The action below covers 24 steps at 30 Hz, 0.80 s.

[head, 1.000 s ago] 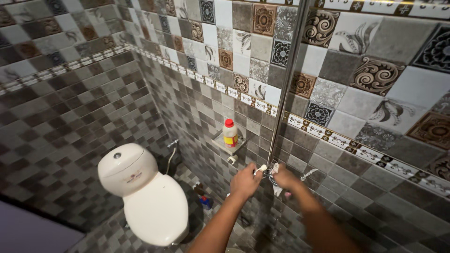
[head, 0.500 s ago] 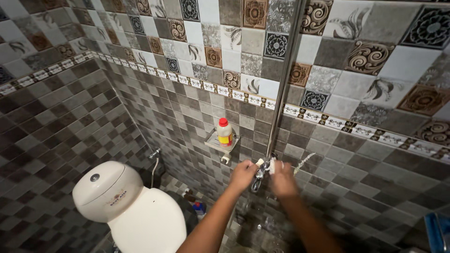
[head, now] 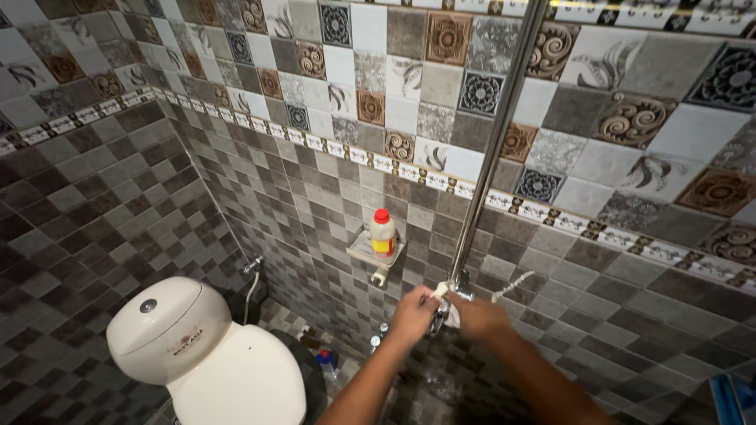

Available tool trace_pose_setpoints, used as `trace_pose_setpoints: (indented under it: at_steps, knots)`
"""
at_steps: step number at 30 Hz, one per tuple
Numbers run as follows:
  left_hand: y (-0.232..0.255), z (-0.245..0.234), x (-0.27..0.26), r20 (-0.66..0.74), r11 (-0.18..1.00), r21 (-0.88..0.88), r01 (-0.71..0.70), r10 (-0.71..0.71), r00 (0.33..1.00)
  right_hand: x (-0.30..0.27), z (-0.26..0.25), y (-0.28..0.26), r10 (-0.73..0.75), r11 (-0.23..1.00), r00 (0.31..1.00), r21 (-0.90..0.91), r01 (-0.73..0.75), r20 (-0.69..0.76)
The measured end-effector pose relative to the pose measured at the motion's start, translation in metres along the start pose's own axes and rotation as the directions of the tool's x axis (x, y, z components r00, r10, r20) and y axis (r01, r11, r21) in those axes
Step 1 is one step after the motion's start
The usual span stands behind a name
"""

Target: The person cleans a plastic bucket and bathroom faucets using a cloth and water.

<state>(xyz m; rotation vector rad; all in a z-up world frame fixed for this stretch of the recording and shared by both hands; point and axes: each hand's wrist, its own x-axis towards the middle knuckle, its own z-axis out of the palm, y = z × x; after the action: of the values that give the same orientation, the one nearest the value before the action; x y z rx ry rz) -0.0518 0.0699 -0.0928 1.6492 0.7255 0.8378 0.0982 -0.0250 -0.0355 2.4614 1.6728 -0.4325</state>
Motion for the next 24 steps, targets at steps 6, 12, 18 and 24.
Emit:
trace_pose_setpoints:
  at_steps: [6,12,18,24]
  knots:
    - [0.036,-0.001,-0.011,0.008,0.985,0.106,0.138,-0.14,0.99,0.008,0.01,0.004,0.012,0.997,0.999,0.074,-0.01,-0.034]
    - [0.051,0.014,-0.015,-0.172,0.871,0.41,0.27,-0.217,0.961,0.025,0.012,0.005,-0.065,0.996,0.997,0.062,0.067,-0.04]
    - [0.034,0.014,-0.003,-0.14,0.902,0.401,0.158,-0.11,0.984,-0.008,0.016,0.021,-0.031,0.995,0.999,0.094,0.034,-0.032]
    - [0.047,0.016,-0.004,-0.165,0.816,0.538,0.212,-0.145,0.976,0.007,0.005,0.03,-0.184,0.979,0.983,0.089,0.183,-0.005]
